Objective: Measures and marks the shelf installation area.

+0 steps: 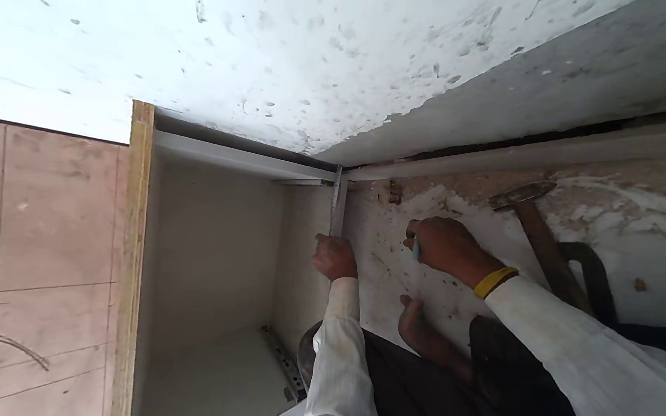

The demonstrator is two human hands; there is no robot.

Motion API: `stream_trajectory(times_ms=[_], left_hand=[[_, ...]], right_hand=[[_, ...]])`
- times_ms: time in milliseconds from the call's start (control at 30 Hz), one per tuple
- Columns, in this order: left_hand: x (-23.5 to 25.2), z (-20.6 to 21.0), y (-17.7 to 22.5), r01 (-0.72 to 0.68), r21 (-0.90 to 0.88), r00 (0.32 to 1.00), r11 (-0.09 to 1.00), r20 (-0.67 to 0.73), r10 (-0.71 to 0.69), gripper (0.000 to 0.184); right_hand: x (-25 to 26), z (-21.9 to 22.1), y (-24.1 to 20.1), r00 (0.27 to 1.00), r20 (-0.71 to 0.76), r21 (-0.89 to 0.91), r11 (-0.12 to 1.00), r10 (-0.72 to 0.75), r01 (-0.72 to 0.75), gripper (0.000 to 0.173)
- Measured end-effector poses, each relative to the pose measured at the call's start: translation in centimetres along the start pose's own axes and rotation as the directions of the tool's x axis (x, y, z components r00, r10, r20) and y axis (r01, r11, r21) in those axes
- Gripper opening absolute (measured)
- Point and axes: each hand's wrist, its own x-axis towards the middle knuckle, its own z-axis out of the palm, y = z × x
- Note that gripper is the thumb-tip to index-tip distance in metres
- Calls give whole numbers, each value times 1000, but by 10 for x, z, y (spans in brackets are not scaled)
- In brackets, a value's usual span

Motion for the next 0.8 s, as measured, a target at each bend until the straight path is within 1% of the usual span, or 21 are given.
stream_trajectory(times_ms=[100, 233, 333, 433, 567, 733, 800], left_hand=[[-1, 1, 0, -6, 3, 1000, 1000, -6, 6, 36], [-3, -1, 5, 5, 73, 1000, 997, 21, -6, 38], [0, 2, 5, 15, 83, 1000, 996, 17, -16, 37], [0, 2, 3, -2, 66, 1000, 998, 26, 0, 39], [0, 2, 4, -3, 66, 1000, 998, 19, 2, 38], [0, 5, 4, -36, 130, 999, 991, 24, 33, 39], [1, 7, 4, -52, 118, 998, 992, 24, 50, 40]], right_hand=[[1, 2, 1, 1000, -11, -5, 1000, -12, 12, 25], [0, -1, -1, 1000, 6, -18, 1000, 0, 1, 25], [1, 0, -1, 1000, 8, -23, 1000, 1, 0, 25], [1, 0, -1, 1000, 9, -9, 1000, 1, -1, 27], [0, 1, 0, 1000, 2, -23, 1000, 0, 0, 27], [2, 2, 1, 1000, 4, -27, 1000, -4, 5, 27], [3, 3, 1, 1000, 7, -30, 1000, -2, 2, 27]])
